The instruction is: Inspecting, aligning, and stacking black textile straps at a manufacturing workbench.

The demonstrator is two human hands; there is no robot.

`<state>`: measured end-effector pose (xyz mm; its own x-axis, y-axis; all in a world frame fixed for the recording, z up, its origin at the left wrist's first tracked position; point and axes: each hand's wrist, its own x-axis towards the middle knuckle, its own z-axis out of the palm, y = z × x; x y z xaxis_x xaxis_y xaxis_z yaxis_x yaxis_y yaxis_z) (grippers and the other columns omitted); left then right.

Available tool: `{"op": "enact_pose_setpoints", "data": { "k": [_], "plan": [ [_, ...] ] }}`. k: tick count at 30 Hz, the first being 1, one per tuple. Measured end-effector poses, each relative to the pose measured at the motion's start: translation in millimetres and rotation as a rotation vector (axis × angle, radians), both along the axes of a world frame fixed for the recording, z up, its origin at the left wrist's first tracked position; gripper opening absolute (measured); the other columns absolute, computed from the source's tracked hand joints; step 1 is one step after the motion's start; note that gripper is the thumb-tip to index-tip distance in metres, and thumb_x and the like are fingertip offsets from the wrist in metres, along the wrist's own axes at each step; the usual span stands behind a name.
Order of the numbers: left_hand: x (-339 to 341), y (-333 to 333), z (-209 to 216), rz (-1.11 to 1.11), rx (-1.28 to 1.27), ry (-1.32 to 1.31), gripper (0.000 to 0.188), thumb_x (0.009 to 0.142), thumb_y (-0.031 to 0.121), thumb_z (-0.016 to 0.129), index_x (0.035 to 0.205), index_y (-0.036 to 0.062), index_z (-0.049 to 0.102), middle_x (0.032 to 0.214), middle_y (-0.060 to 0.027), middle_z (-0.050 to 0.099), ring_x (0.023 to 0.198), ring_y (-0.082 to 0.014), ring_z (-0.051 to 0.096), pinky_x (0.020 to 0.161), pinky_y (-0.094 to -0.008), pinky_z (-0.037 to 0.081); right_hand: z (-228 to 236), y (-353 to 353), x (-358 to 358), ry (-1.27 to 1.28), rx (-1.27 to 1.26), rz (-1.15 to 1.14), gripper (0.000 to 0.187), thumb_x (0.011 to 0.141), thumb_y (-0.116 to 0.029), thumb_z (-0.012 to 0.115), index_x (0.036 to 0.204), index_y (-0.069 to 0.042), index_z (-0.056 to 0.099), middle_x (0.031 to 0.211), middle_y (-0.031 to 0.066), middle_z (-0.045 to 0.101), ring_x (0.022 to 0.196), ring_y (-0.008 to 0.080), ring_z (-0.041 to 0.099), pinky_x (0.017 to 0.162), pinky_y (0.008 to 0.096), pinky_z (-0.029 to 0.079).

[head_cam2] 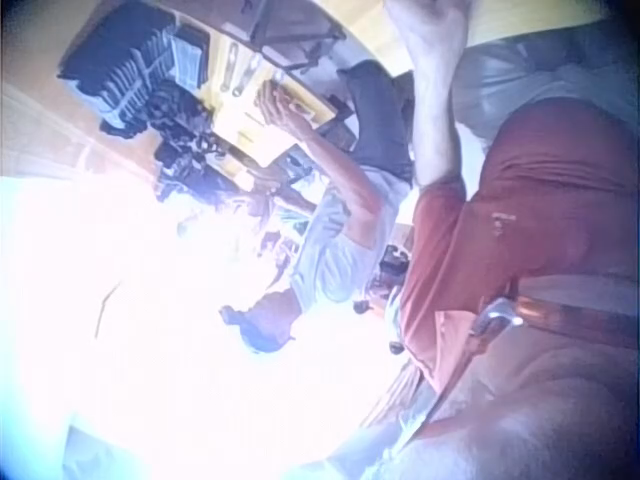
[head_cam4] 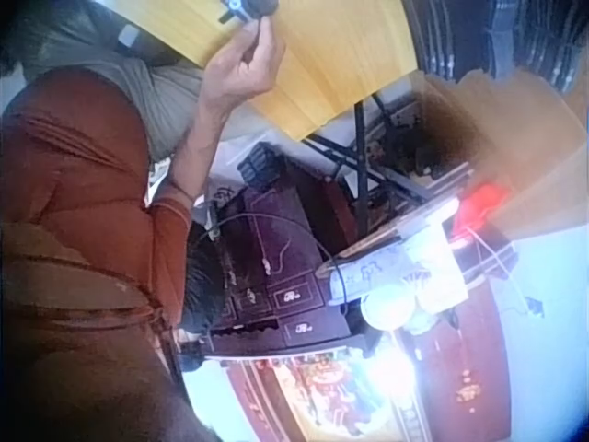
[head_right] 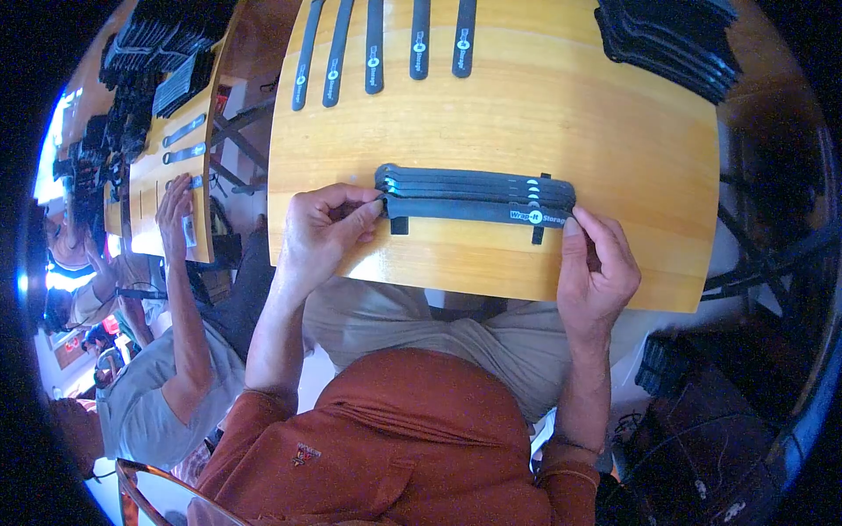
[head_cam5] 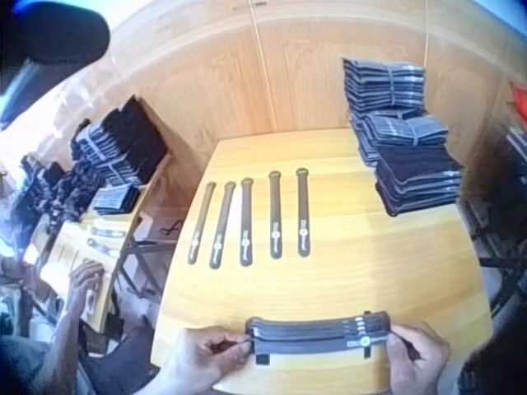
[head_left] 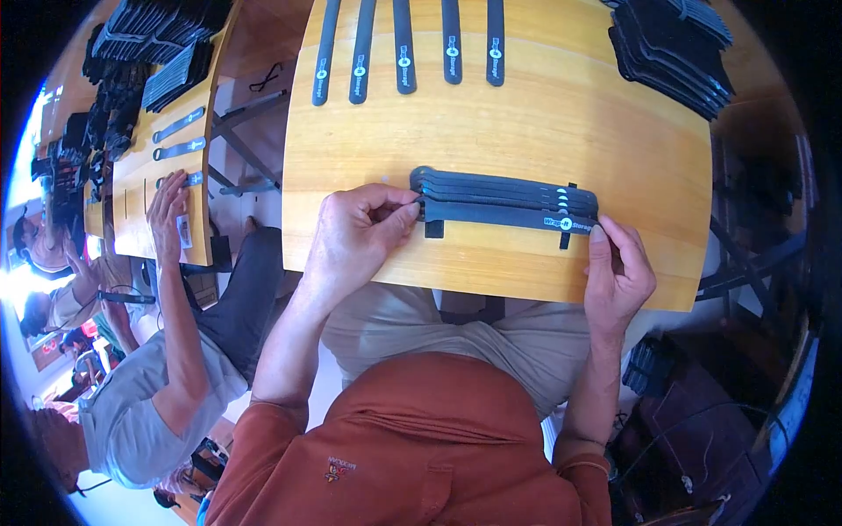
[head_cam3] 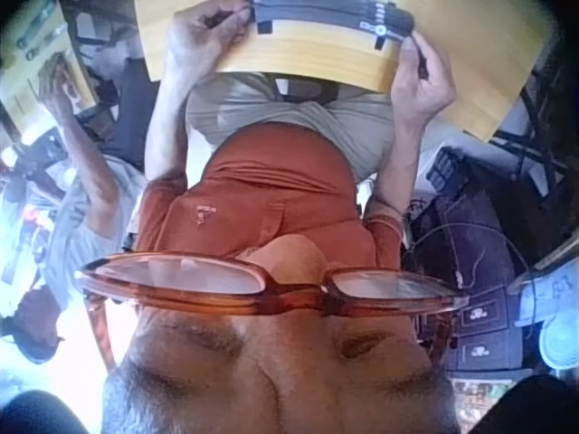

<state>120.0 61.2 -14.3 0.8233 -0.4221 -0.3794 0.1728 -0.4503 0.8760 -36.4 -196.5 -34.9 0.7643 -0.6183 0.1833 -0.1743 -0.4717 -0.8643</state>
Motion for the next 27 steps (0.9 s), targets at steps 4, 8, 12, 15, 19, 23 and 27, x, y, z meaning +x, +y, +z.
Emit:
{"op": "enact_pose_setpoints", "data": {
  "k": [4, 8, 12, 15, 19, 23, 27],
  "plan": [
    [1.6, 0.8, 0.7, -0.026, 0.027, -0.011, 0.015, 0.094, 0.004, 0.070, 0.105, -0.0056, 0.072, 0.077, -0.0048, 0.071, 0.068, -0.0048, 0.062, 0.061, -0.0217, 0.050, -0.2, -1.1, -0.7, 0.027, -0.021, -0.007, 0.015, 0.093, -0.001, 0.069, 0.106, 0.005, 0.071, 0.093, 0.0124, 0.070, 0.082, 0.0148, 0.065, 0.070, 0.0254, 0.051],
    [0.8, 1.1, -2.9, 0.003, 0.025, 0.008, 0.015, 0.093, 0.004, 0.070, 0.105, -0.0055, 0.072, 0.077, -0.0041, 0.070, 0.068, -0.0044, 0.061, 0.060, -0.0218, 0.049, -1.3, -0.6, 0.4, 0.021, -0.020, -0.013, 0.014, 0.092, 0.000, 0.069, 0.105, 0.004, 0.072, 0.091, 0.0117, 0.070, 0.076, 0.0135, 0.063, 0.065, 0.0242, 0.049],
    [2.0, -0.2, 1.4, 0.003, 0.018, 0.021, 0.014, 0.093, 0.004, 0.071, 0.104, -0.0052, 0.072, 0.077, -0.0031, 0.070, 0.068, -0.0039, 0.060, 0.060, -0.0212, 0.048, -1.9, -0.1, 3.3, -0.017, -0.107, 0.005, 0.014, 0.092, 0.000, 0.069, 0.105, 0.004, 0.072, 0.089, 0.0107, 0.069, 0.072, 0.0123, 0.061, 0.062, 0.0238, 0.047],
    [2.8, 0.1, -0.3, -0.002, 0.019, 0.043, 0.014, 0.093, 0.004, 0.071, 0.104, -0.0051, 0.072, 0.077, -0.0025, 0.069, 0.068, -0.0037, 0.060, 0.060, -0.0207, 0.048, -3.0, 0.2, 4.0, -0.015, -0.129, -0.004, 0.013, 0.091, 0.000, 0.070, 0.104, 0.004, 0.072, 0.089, 0.0103, 0.069, 0.070, 0.0113, 0.060, 0.060, 0.0233, 0.046],
    [2.6, -0.3, -2.3, 0.033, -0.014, 0.082, 0.014, 0.094, 0.004, 0.070, 0.104, -0.0051, 0.072, 0.078, -0.0021, 0.069, 0.068, -0.0037, 0.060, 0.060, -0.0202, 0.048, -4.6, 0.3, 5.2, -0.033, -0.113, -0.019, 0.013, 0.091, 0.000, 0.070, 0.103, 0.003, 0.072, 0.088, 0.0101, 0.069, 0.070, 0.0111, 0.060, 0.058, 0.0230, 0.045],
    [3.6, -1.4, -1.7, 0.040, 0.003, 0.109, 0.014, 0.094, 0.005, 0.071, 0.104, -0.0052, 0.072, 0.078, -0.0022, 0.070, 0.068, -0.0039, 0.060, 0.061, -0.0201, 0.049, -7.1, -0.8, 4.6, -0.038, -0.105, -0.021, 0.013, 0.090, 0.001, 0.070, 0.102, 0.003, 0.073, 0.087, 0.0098, 0.069, 0.070, 0.0110, 0.060, 0.058, 0.0232, 0.046],
    [4.2, 0.6, -5.4, 0.051, -0.034, 0.096, 0.013, 0.093, 0.004, 0.072, 0.102, -0.0052, 0.072, 0.077, -0.0021, 0.070, 0.068, -0.0043, 0.061, 0.062, -0.0202, 0.050, -5.6, -0.4, 4.5, -0.014, -0.095, -0.021, 0.013, 0.090, 0.001, 0.070, 0.102, 0.003, 0.073, 0.086, 0.0095, 0.069, 0.070, 0.0112, 0.060, 0.059, 0.0233, 0.046]
  ]
}}
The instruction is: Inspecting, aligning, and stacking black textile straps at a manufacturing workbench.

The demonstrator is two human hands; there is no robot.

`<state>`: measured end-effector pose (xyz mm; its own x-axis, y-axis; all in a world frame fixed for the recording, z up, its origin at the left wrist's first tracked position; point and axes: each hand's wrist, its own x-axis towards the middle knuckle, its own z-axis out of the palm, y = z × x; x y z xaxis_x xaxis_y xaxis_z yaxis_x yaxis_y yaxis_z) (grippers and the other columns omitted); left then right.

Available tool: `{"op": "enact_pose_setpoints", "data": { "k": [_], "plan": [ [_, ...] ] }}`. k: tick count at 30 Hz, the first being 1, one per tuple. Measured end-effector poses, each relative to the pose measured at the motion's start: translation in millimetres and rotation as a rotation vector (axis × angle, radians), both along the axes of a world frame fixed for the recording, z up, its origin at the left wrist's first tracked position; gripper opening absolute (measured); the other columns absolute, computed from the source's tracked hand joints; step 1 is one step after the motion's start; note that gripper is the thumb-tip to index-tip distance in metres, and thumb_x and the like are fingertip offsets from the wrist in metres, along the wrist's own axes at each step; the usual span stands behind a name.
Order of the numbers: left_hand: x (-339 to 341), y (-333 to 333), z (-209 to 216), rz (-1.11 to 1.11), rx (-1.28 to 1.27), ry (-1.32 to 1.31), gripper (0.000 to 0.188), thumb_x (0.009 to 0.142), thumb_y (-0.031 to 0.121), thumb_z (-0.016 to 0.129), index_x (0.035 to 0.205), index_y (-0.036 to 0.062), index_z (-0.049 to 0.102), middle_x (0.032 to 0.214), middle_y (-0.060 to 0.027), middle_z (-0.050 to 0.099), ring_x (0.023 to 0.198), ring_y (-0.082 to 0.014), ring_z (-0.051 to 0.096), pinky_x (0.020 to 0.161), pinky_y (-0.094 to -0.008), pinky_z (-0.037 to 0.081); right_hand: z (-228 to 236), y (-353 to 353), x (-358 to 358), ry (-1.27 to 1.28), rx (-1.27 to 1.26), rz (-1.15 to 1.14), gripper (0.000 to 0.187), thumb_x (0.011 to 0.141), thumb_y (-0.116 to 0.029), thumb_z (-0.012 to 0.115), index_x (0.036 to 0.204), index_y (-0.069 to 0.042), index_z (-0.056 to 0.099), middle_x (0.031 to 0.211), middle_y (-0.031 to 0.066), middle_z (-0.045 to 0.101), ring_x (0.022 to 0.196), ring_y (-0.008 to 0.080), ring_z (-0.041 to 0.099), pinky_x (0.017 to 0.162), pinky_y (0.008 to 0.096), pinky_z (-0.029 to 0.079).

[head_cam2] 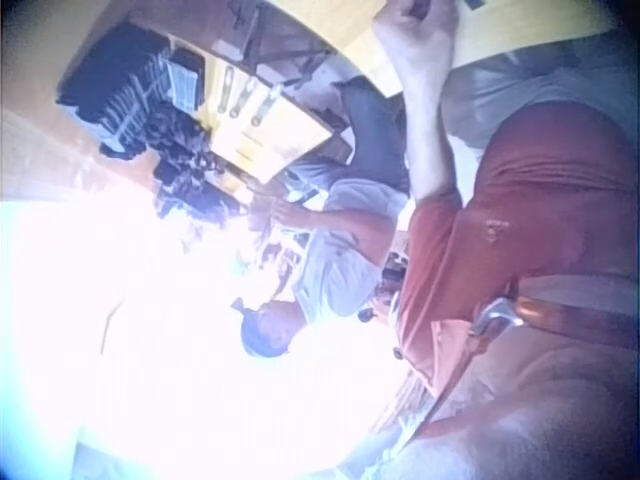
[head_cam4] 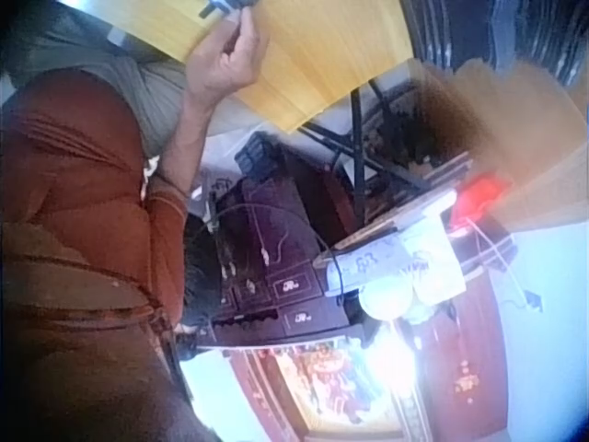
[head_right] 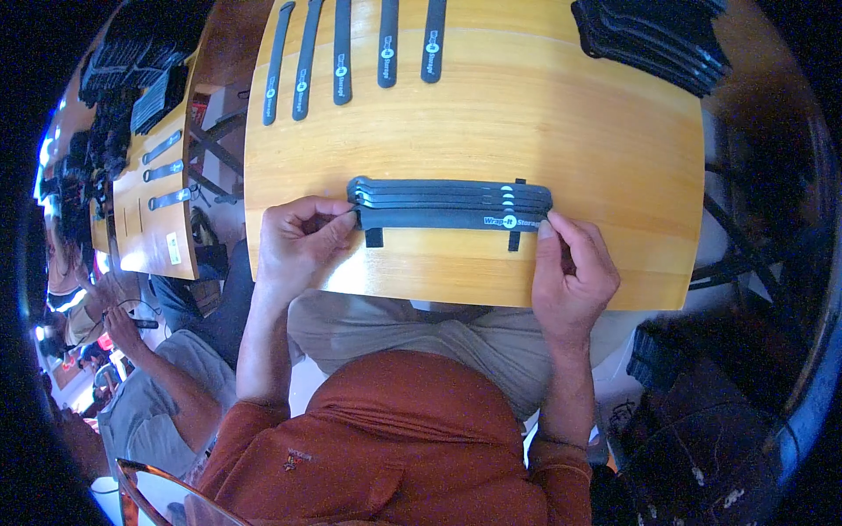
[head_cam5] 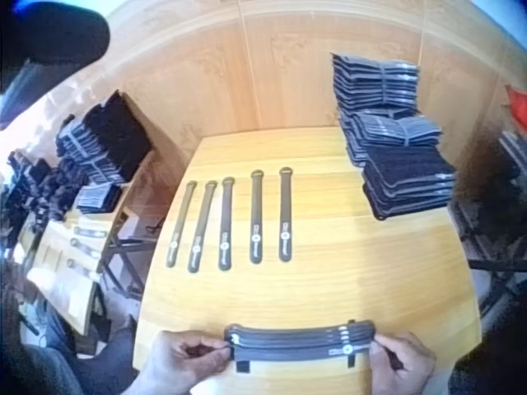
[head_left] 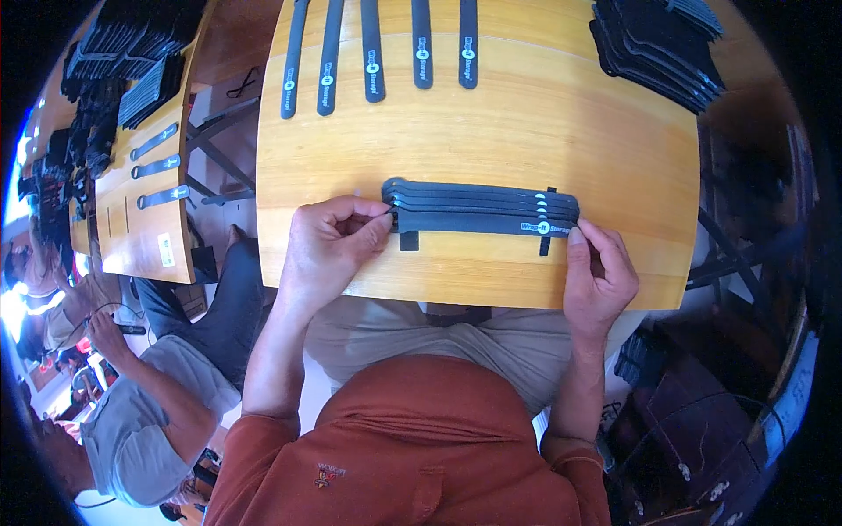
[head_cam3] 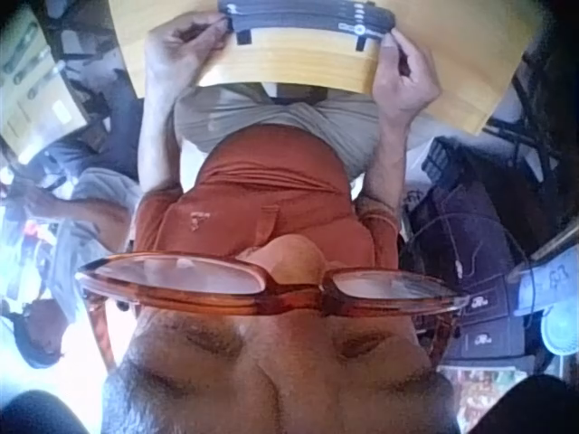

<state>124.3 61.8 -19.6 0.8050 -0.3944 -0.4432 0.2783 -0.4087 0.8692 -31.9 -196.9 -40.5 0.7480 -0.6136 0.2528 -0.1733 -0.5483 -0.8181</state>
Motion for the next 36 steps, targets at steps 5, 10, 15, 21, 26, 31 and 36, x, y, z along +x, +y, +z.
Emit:
{"op": "enact_pose_setpoints", "data": {
  "k": [5, 10, 15, 21, 26, 31, 36],
  "plan": [
    [1.2, 0.5, 0.3, 0.005, -0.016, 0.021, 0.012, 0.093, 0.004, 0.073, 0.101, -0.0049, 0.073, 0.077, -0.0022, 0.070, 0.067, -0.0043, 0.061, 0.062, -0.0199, 0.051, -2.0, 1.5, -0.1, -0.009, 0.033, -0.013, 0.013, 0.090, 0.001, 0.070, 0.102, 0.002, 0.073, 0.085, 0.0091, 0.068, 0.070, 0.0118, 0.061, 0.059, 0.0239, 0.047],
    [1.2, 0.9, 1.8, 0.006, -0.001, 0.012, 0.012, 0.093, 0.003, 0.072, 0.101, -0.0052, 0.073, 0.078, -0.0025, 0.070, 0.068, -0.0043, 0.062, 0.063, -0.0196, 0.051, 2.0, 3.1, 1.0, 0.036, 0.034, -0.029, 0.011, 0.091, -0.001, 0.071, 0.101, 0.003, 0.073, 0.086, 0.0094, 0.069, 0.071, 0.0125, 0.062, 0.061, 0.0251, 0.048],
    [1.8, -0.4, 1.6, 0.004, -0.021, 0.034, 0.011, 0.092, 0.003, 0.072, 0.101, -0.0051, 0.073, 0.078, -0.0027, 0.070, 0.068, -0.0041, 0.061, 0.062, -0.0196, 0.050, 1.9, 2.9, 1.7, 0.010, 0.021, -0.023, 0.011, 0.091, -0.002, 0.071, 0.101, 0.004, 0.072, 0.086, 0.0098, 0.069, 0.072, 0.0132, 0.062, 0.062, 0.0256, 0.049],
    [1.0, 0.4, 2.0, -0.012, -0.016, 0.001, 0.013, 0.092, 0.003, 0.073, 0.103, -0.0041, 0.074, 0.078, -0.0021, 0.070, 0.067, -0.0029, 0.059, 0.059, -0.0191, 0.048, 1.8, 2.7, 3.0, 0.008, 0.008, -0.019, 0.011, 0.092, -0.002, 0.070, 0.101, 0.004, 0.072, 0.086, 0.0092, 0.069, 0.073, 0.0126, 0.062, 0.063, 0.0244, 0.048],
    [-0.3, -1.2, 0.6, -0.008, -0.013, 0.001, 0.012, 0.092, 0.002, 0.072, 0.102, -0.0043, 0.074, 0.077, -0.0018, 0.070, 0.066, -0.0030, 0.059, 0.059, -0.0191, 0.048, -0.3, 2.0, 1.1, 0.008, 0.009, -0.032, 0.011, 0.092, -0.001, 0.070, 0.101, 0.004, 0.072, 0.085, 0.0086, 0.068, 0.071, 0.0113, 0.060, 0.060, 0.0234, 0.046],
    [-0.3, -0.4, 0.6, 0.008, -0.010, 0.012, 0.011, 0.092, 0.002, 0.072, 0.101, -0.0048, 0.074, 0.076, -0.0019, 0.070, 0.066, -0.0034, 0.060, 0.060, -0.0193, 0.048, -3.4, 1.2, 0.8, 0.013, 0.035, -0.028, 0.011, 0.090, 0.001, 0.071, 0.101, 0.004, 0.073, 0.083, 0.0082, 0.067, 0.068, 0.0102, 0.059, 0.057, 0.0227, 0.044],
    [0.7, 0.3, -1.8, 0.015, -0.021, 0.010, 0.010, 0.091, 0.002, 0.073, 0.099, -0.0052, 0.073, 0.076, -0.0018, 0.069, 0.066, -0.0043, 0.061, 0.061, -0.0196, 0.049, -1.0, 3.0, 2.2, -0.014, 0.027, -0.036, 0.011, 0.089, 0.002, 0.071, 0.100, 0.003, 0.073, 0.082, 0.0081, 0.067, 0.066, 0.0099, 0.058, 0.056, 0.0224, 0.044]
  ]
}}
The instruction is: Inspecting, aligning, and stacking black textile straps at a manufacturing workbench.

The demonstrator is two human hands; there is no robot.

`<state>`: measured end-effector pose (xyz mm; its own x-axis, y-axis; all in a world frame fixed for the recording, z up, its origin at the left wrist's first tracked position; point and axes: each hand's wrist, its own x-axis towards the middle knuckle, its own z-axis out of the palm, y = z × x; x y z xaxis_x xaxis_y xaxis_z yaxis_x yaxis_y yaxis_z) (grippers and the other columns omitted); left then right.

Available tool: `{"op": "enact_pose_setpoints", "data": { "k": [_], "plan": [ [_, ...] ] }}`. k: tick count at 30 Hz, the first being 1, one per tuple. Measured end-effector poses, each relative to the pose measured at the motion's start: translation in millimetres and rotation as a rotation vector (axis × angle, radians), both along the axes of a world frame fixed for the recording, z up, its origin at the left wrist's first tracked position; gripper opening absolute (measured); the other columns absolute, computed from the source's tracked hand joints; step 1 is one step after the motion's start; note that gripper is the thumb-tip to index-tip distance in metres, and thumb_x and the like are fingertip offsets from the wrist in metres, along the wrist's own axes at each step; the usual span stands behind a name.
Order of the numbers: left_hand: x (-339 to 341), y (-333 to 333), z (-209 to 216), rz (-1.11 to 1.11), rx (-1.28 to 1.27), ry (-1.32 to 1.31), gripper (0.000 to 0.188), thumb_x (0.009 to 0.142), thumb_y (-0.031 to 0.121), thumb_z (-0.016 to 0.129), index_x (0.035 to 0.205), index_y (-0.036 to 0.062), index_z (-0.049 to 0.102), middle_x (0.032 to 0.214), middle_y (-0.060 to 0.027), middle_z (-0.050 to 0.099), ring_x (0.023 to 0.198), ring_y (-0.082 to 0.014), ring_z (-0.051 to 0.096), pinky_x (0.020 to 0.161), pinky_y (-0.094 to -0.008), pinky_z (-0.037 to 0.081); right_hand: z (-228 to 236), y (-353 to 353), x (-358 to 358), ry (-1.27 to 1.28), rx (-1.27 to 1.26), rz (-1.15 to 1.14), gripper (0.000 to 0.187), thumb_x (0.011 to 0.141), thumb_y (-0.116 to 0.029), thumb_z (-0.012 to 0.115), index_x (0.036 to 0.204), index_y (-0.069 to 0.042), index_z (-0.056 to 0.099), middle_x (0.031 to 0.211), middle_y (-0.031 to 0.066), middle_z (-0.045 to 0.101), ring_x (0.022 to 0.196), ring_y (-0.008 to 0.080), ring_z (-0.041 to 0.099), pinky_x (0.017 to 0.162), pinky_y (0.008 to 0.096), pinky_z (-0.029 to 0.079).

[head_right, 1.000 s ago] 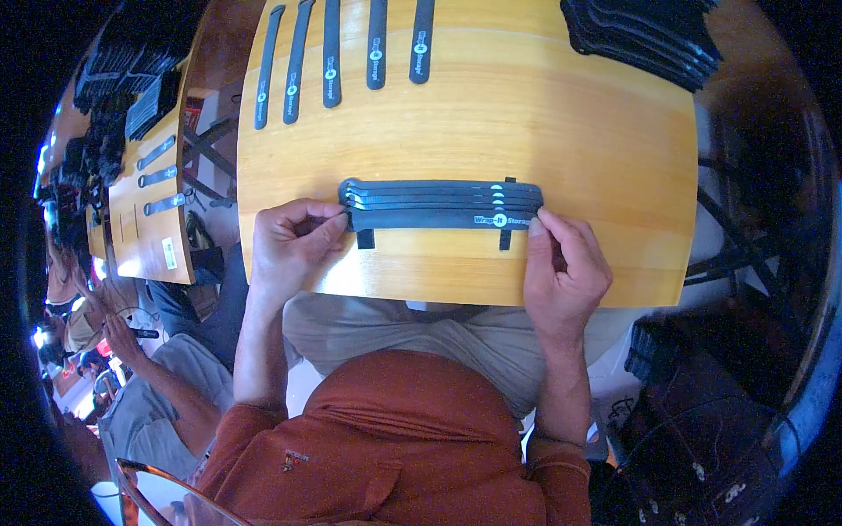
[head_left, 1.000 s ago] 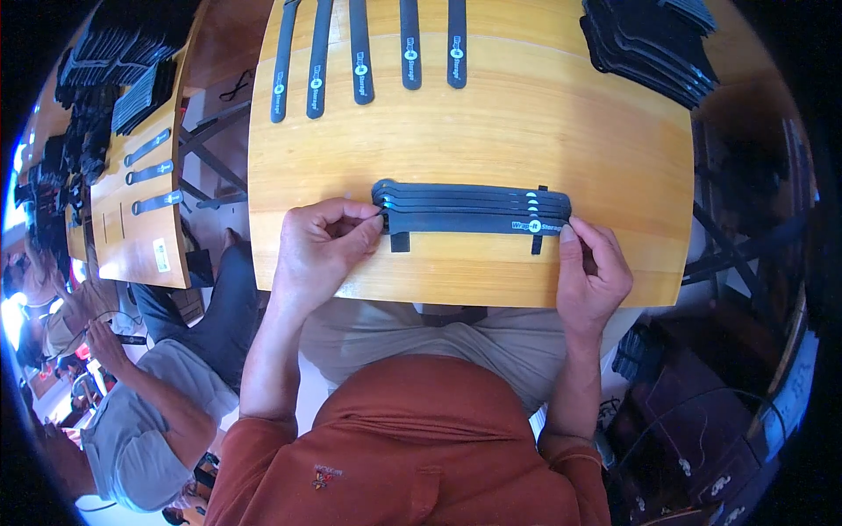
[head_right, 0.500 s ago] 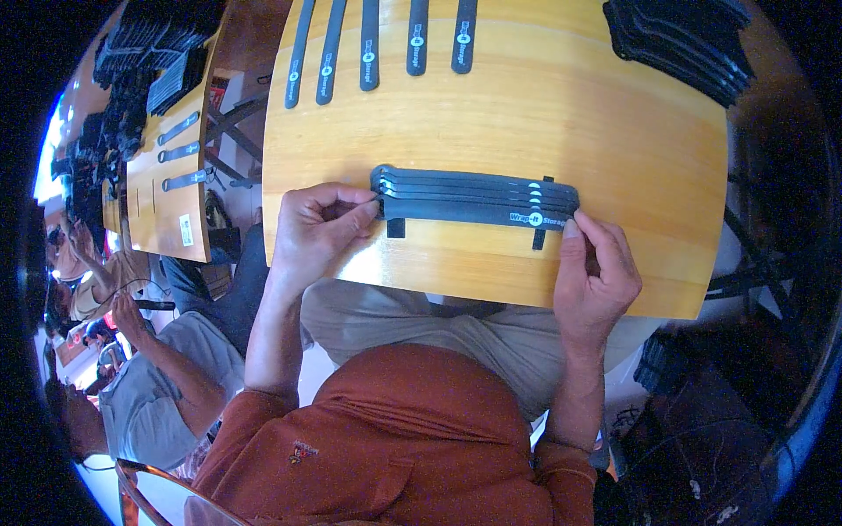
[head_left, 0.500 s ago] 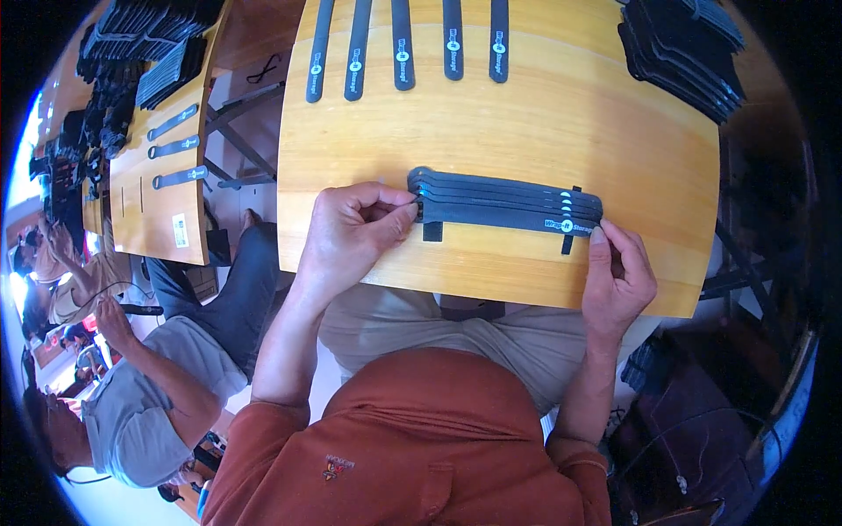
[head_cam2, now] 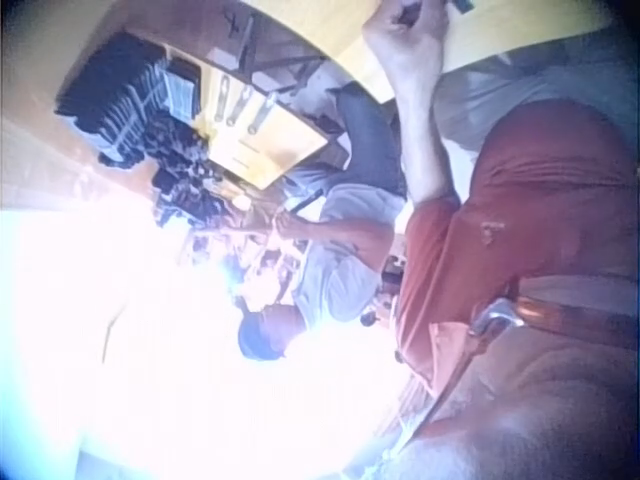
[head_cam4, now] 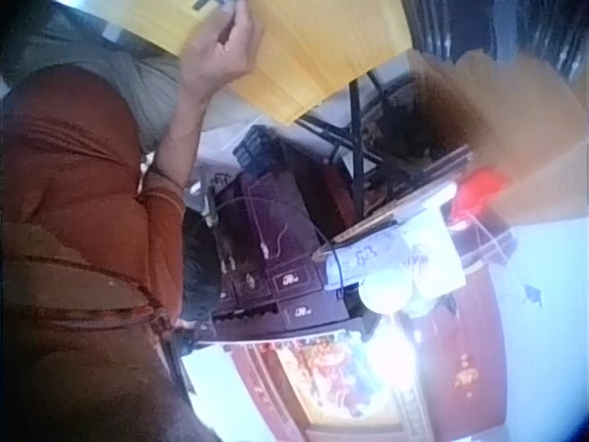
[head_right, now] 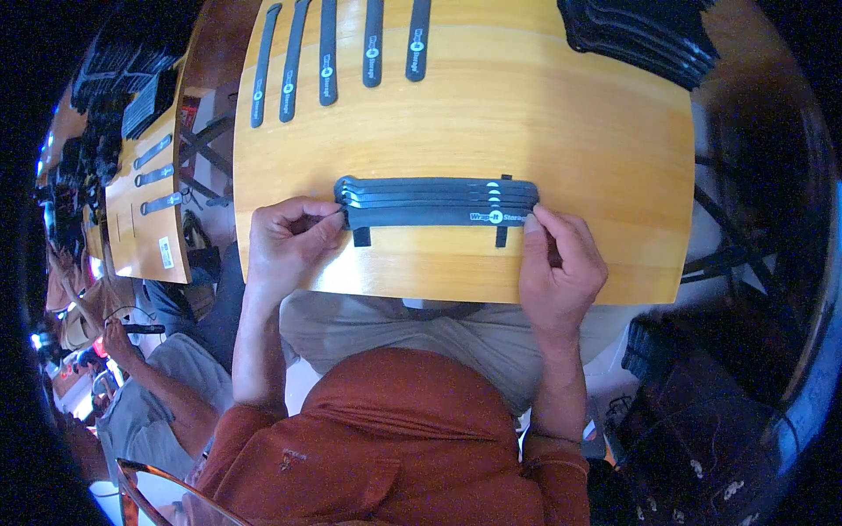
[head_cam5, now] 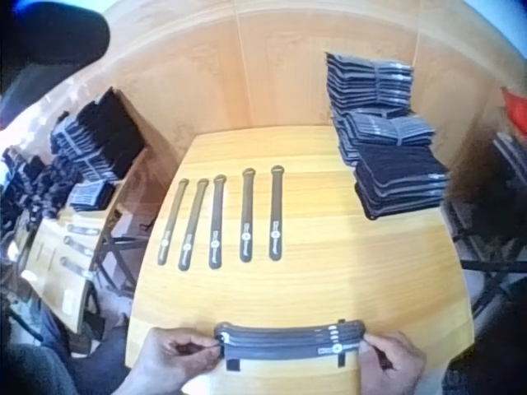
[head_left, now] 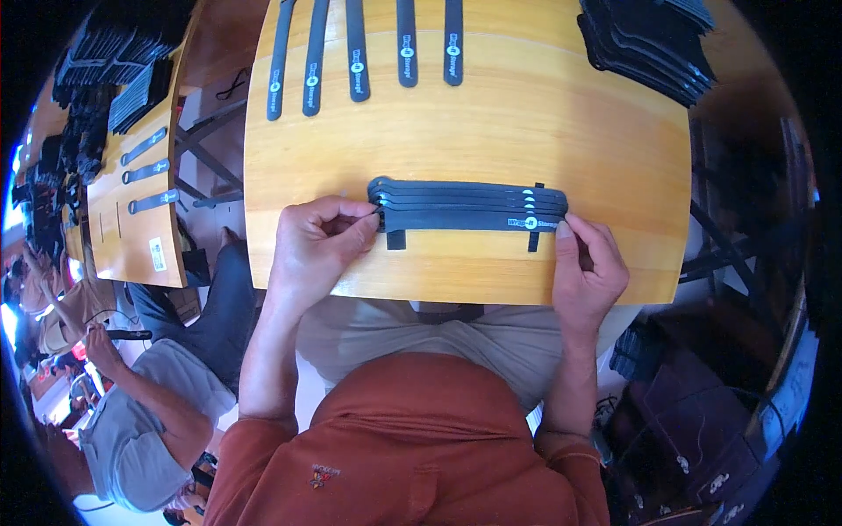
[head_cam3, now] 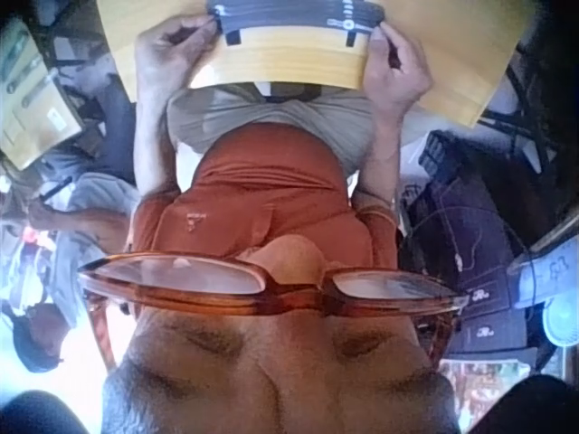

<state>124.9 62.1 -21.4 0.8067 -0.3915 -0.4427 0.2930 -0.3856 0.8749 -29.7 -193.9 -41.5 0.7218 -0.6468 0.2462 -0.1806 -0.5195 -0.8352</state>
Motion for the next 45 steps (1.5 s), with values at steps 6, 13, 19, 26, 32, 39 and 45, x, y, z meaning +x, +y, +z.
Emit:
{"op": "enact_pose_setpoints", "data": {
  "k": [6, 13, 19, 26, 32, 39, 45],
  "plan": [
    [-0.1, -1.7, 2.3, -0.004, 0.006, -0.021, 0.009, 0.092, 0.002, 0.072, 0.098, -0.0048, 0.073, 0.075, -0.0017, 0.069, 0.066, -0.0040, 0.060, 0.060, -0.0193, 0.049, 4.0, -0.2, 1.2, 0.058, 0.003, -0.007, 0.011, 0.090, 0.001, 0.071, 0.100, 0.004, 0.072, 0.084, 0.0098, 0.068, 0.068, 0.0121, 0.061, 0.058, 0.0244, 0.048],
    [-0.4, -2.6, 3.8, -0.008, -0.008, -0.026, 0.009, 0.093, 0.002, 0.071, 0.099, -0.0050, 0.073, 0.075, -0.0022, 0.069, 0.065, -0.0037, 0.060, 0.059, -0.0187, 0.048, 2.5, 0.0, -0.4, 0.062, 0.021, -0.007, 0.011, 0.089, 0.001, 0.071, 0.100, 0.003, 0.072, 0.085, 0.0110, 0.069, 0.069, 0.0143, 0.064, 0.058, 0.0258, 0.050],
    [0.1, -0.9, 0.7, -0.010, 0.003, -0.027, 0.010, 0.092, 0.002, 0.072, 0.099, -0.0053, 0.073, 0.075, -0.0019, 0.069, 0.065, -0.0040, 0.060, 0.059, -0.0194, 0.049, 3.0, 0.2, 0.4, 0.059, -0.007, -0.006, 0.011, 0.089, 0.001, 0.071, 0.100, 0.003, 0.072, 0.084, 0.0109, 0.068, 0.069, 0.0147, 0.064, 0.059, 0.0260, 0.050],
    [0.8, -1.1, 0.5, 0.001, -0.022, -0.001, 0.010, 0.092, 0.002, 0.072, 0.099, -0.0052, 0.073, 0.075, -0.0021, 0.069, 0.065, -0.0043, 0.060, 0.060, -0.0198, 0.049, 9.1, 3.7, 2.2, 0.086, 0.014, -0.032, 0.009, 0.090, 0.000, 0.070, 0.098, 0.003, 0.072, 0.085, 0.0105, 0.069, 0.069, 0.0139, 0.063, 0.060, 0.0264, 0.050],
    [1.4, -1.6, 3.6, -0.006, 0.004, -0.006, 0.010, 0.091, 0.002, 0.073, 0.099, -0.0051, 0.073, 0.075, -0.0031, 0.070, 0.065, -0.0047, 0.062, 0.060, -0.0201, 0.051, 5.2, 2.5, 1.2, 0.085, -0.018, -0.018, 0.009, 0.090, 0.000, 0.070, 0.098, 0.003, 0.072, 0.084, 0.0100, 0.069, 0.069, 0.0137, 0.063, 0.059, 0.0260, 0.050],
    [2.4, -1.4, 0.6, -0.001, -0.016, 0.015, 0.010, 0.091, 0.001, 0.072, 0.099, -0.0050, 0.074, 0.078, -0.0033, 0.071, 0.067, -0.0047, 0.062, 0.061, -0.0198, 0.051, 3.4, 3.8, 1.3, 0.063, -0.013, -0.022, 0.009, 0.089, 0.001, 0.070, 0.098, 0.003, 0.072, 0.082, 0.0094, 0.067, 0.067, 0.0134, 0.062, 0.059, 0.0256, 0.049],
    [2.6, -2.3, 3.0, -0.019, -0.014, -0.004, 0.009, 0.091, 0.001, 0.072, 0.098, -0.0056, 0.074, 0.078, -0.0037, 0.071, 0.067, -0.0045, 0.062, 0.061, -0.0196, 0.051, 3.4, 3.9, 2.0, 0.052, -0.034, -0.029, 0.009, 0.088, 0.002, 0.070, 0.097, 0.003, 0.072, 0.080, 0.0093, 0.067, 0.066, 0.0131, 0.061, 0.058, 0.0258, 0.048]
  ]
}}
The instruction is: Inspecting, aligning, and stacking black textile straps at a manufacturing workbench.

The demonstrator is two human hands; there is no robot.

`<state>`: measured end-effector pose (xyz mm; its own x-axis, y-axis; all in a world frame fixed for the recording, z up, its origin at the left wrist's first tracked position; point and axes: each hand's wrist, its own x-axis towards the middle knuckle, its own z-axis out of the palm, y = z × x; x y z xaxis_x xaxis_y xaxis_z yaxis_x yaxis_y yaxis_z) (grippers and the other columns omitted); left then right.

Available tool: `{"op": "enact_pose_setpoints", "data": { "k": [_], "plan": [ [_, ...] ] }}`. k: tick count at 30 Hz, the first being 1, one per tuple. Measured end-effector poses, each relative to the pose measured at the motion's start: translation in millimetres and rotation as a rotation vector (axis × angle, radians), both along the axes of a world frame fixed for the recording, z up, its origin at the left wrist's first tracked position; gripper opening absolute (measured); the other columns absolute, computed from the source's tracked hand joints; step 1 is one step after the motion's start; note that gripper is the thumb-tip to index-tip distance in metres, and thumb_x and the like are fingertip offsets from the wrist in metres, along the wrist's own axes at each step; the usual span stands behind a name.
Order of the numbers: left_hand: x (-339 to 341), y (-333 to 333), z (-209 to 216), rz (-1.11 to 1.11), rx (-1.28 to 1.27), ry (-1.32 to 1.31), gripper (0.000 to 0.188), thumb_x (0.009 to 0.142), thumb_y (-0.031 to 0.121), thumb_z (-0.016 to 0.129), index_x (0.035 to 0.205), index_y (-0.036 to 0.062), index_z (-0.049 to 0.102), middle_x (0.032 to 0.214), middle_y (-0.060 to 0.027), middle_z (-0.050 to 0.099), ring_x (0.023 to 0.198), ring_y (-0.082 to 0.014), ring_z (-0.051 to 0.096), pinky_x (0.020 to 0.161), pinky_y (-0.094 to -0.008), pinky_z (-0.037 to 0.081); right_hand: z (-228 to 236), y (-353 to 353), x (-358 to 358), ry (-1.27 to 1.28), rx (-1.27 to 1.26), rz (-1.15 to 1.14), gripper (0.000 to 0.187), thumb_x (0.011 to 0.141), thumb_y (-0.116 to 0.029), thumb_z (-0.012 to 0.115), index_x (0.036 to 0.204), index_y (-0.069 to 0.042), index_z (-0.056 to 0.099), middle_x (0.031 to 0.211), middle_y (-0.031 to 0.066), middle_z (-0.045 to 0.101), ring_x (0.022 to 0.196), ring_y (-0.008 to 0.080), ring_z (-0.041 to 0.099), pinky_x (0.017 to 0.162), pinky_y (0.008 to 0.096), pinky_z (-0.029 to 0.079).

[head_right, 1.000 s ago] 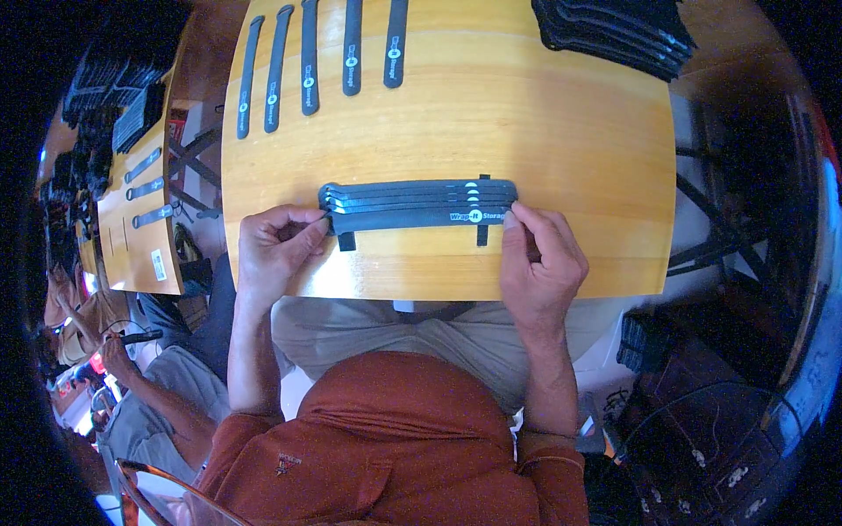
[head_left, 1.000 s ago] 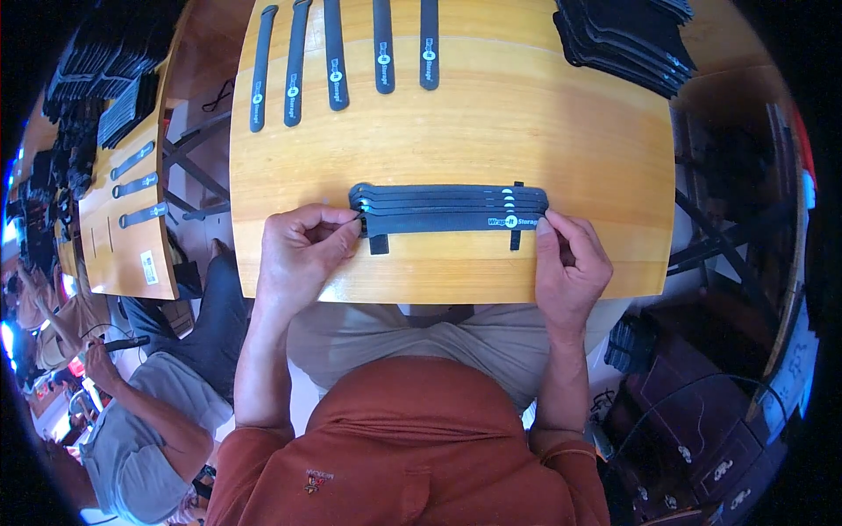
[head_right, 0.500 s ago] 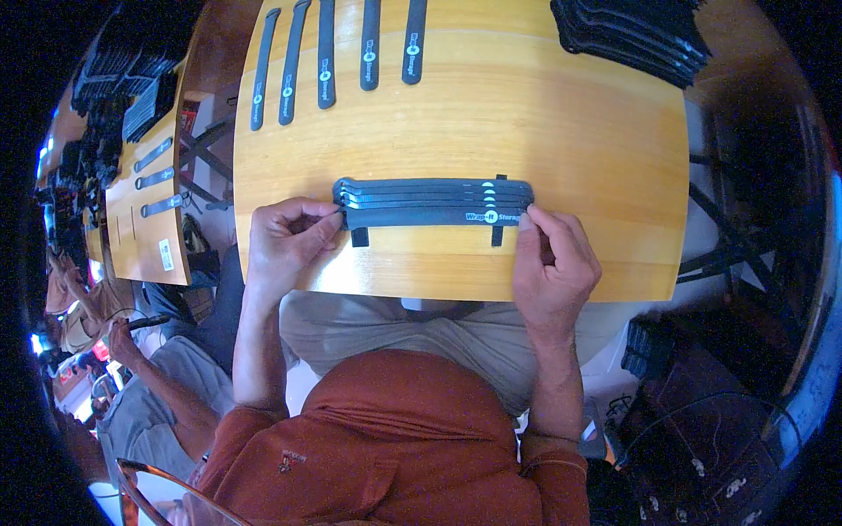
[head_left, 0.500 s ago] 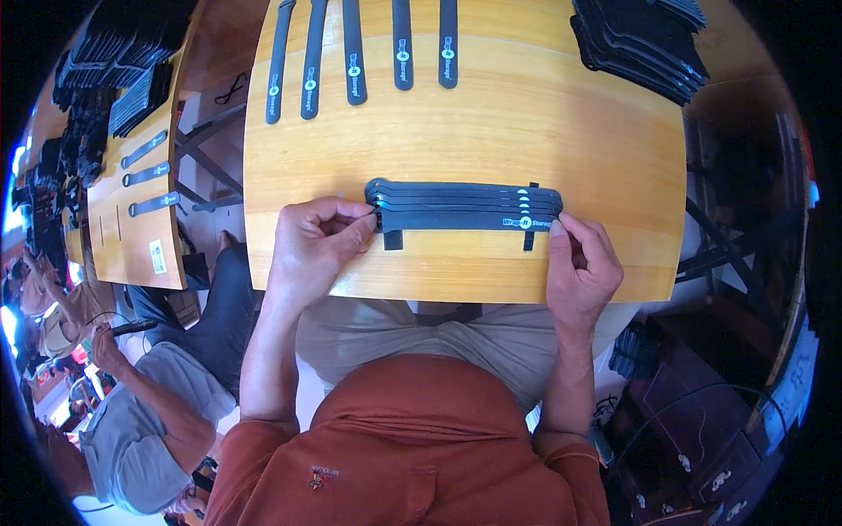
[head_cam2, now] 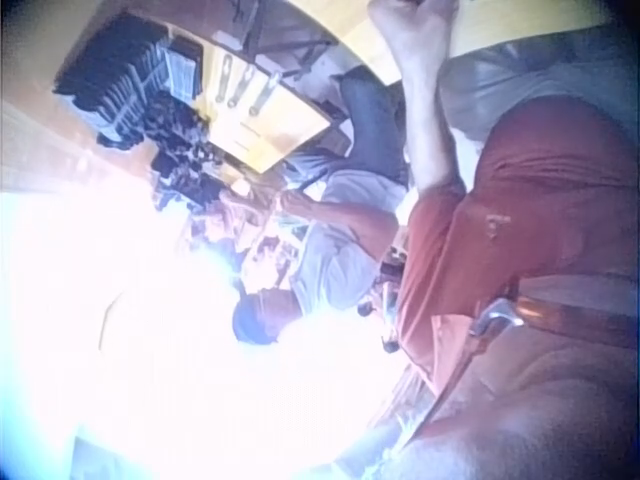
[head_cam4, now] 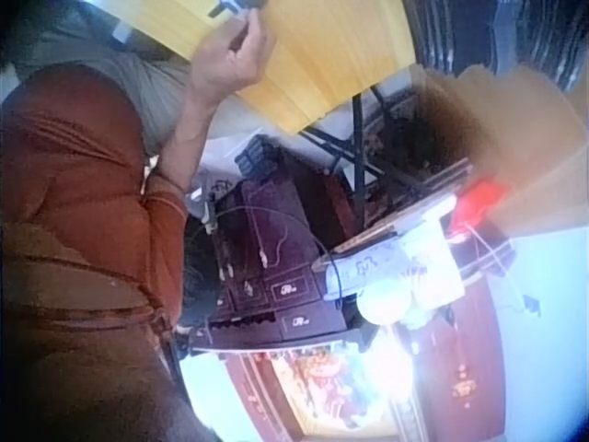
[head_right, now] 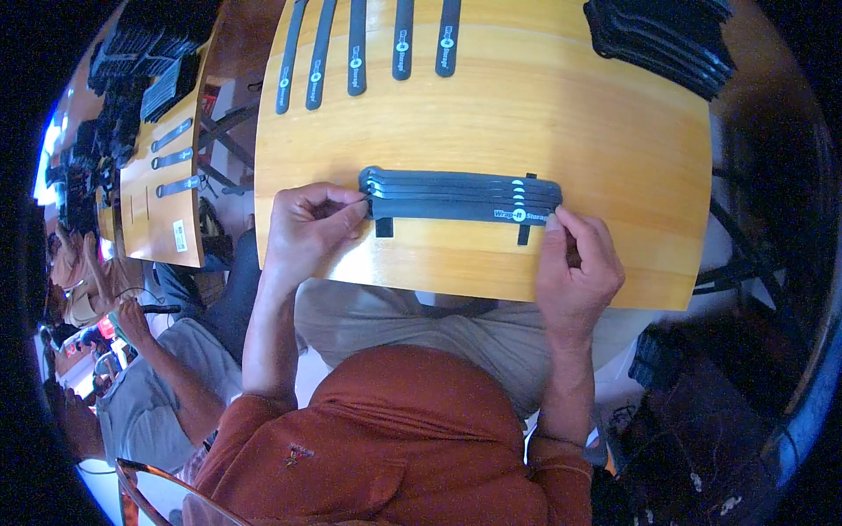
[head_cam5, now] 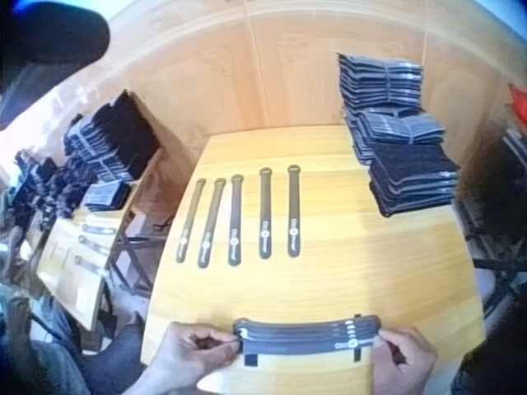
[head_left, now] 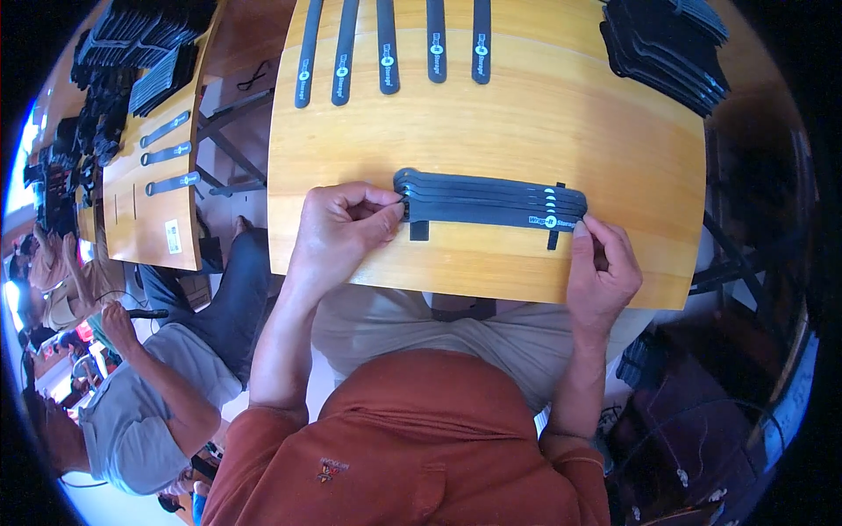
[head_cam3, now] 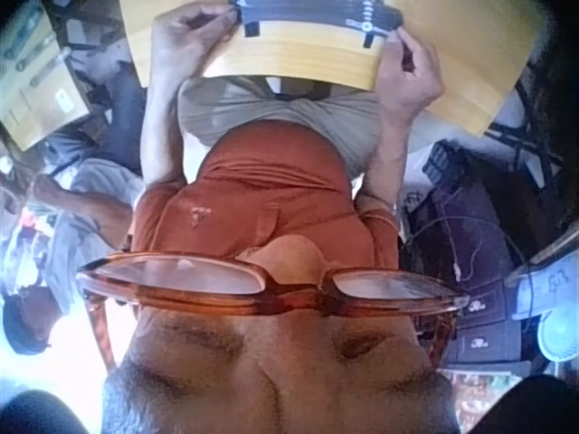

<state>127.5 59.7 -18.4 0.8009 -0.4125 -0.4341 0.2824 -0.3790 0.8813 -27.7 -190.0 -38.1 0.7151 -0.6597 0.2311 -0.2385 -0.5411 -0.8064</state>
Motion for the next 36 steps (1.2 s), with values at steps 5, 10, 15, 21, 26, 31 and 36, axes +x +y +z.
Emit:
{"op": "enact_pose_setpoints", "data": {
  "k": [5, 10, 15, 21, 26, 31, 36],
  "plan": [
    [0.1, 0.8, 0.2, -0.019, -0.002, -0.022, 0.009, 0.091, 0.000, 0.072, 0.098, -0.0052, 0.074, 0.078, -0.0040, 0.071, 0.067, -0.0043, 0.062, 0.060, -0.0198, 0.051, 1.0, -0.4, -0.6, 0.016, -0.003, 0.009, 0.010, 0.089, 0.002, 0.070, 0.098, 0.004, 0.072, 0.081, 0.0101, 0.067, 0.067, 0.0141, 0.062, 0.060, 0.0258, 0.048],
    [-0.2, 0.1, 0.4, -0.033, 0.017, -0.055, 0.009, 0.091, 0.000, 0.072, 0.097, -0.0048, 0.074, 0.077, -0.0045, 0.071, 0.066, -0.0046, 0.062, 0.060, -0.0203, 0.051, -0.8, -1.7, -1.6, 0.011, -0.004, 0.016, 0.011, 0.089, 0.002, 0.070, 0.099, 0.004, 0.072, 0.082, 0.0105, 0.068, 0.068, 0.0142, 0.063, 0.060, 0.0259, 0.049],
    [0.4, -0.5, -2.8, -0.027, 0.007, -0.039, 0.008, 0.091, 0.000, 0.072, 0.097, -0.0047, 0.073, 0.077, -0.0040, 0.071, 0.066, -0.0049, 0.062, 0.060, -0.0202, 0.051, -0.1, -2.2, -2.4, 0.002, 0.005, 0.015, 0.011, 0.089, 0.002, 0.070, 0.100, 0.003, 0.072, 0.083, 0.0103, 0.068, 0.069, 0.0142, 0.063, 0.061, 0.0261, 0.049],
    [0.1, -0.9, -1.4, -0.006, 0.004, -0.032, 0.008, 0.091, 0.001, 0.072, 0.097, -0.0054, 0.073, 0.078, -0.0040, 0.071, 0.066, -0.0051, 0.062, 0.060, -0.0203, 0.051, 2.8, 0.0, -1.1, 0.031, -0.008, 0.013, 0.011, 0.089, 0.000, 0.070, 0.099, 0.003, 0.072, 0.083, 0.0101, 0.067, 0.067, 0.0150, 0.063, 0.060, 0.0272, 0.050],
    [-0.3, -0.5, -2.8, -0.008, 0.007, -0.022, 0.009, 0.091, 0.001, 0.072, 0.097, -0.0056, 0.072, 0.078, -0.0039, 0.071, 0.067, -0.0056, 0.063, 0.061, -0.0205, 0.052, 2.8, 0.9, -2.7, 0.032, 0.027, 0.007, 0.010, 0.089, 0.000, 0.071, 0.098, 0.003, 0.071, 0.082, 0.0112, 0.067, 0.068, 0.0177, 0.065, 0.062, 0.0293, 0.051],
    [-1.1, -1.1, -2.5, -0.005, 0.012, -0.058, 0.009, 0.092, 0.003, 0.072, 0.097, -0.0047, 0.072, 0.076, -0.0035, 0.069, 0.063, -0.0055, 0.062, 0.058, -0.0196, 0.052, -0.5, 1.2, -1.6, -0.005, -0.007, 0.016, 0.009, 0.088, 0.000, 0.070, 0.097, 0.003, 0.071, 0.082, 0.0119, 0.067, 0.068, 0.0206, 0.066, 0.063, 0.0310, 0.052],
    [-0.7, -3.3, 2.4, -0.017, 0.028, -0.061, 0.008, 0.091, 0.000, 0.071, 0.096, -0.0058, 0.072, 0.077, -0.0041, 0.071, 0.066, -0.0061, 0.063, 0.061, -0.0210, 0.052, -0.4, 0.2, -0.9, -0.017, -0.038, 0.006, 0.010, 0.087, 0.002, 0.069, 0.097, 0.003, 0.071, 0.086, 0.0133, 0.068, 0.069, 0.0228, 0.067, 0.064, 0.0326, 0.053]
  ]
}}
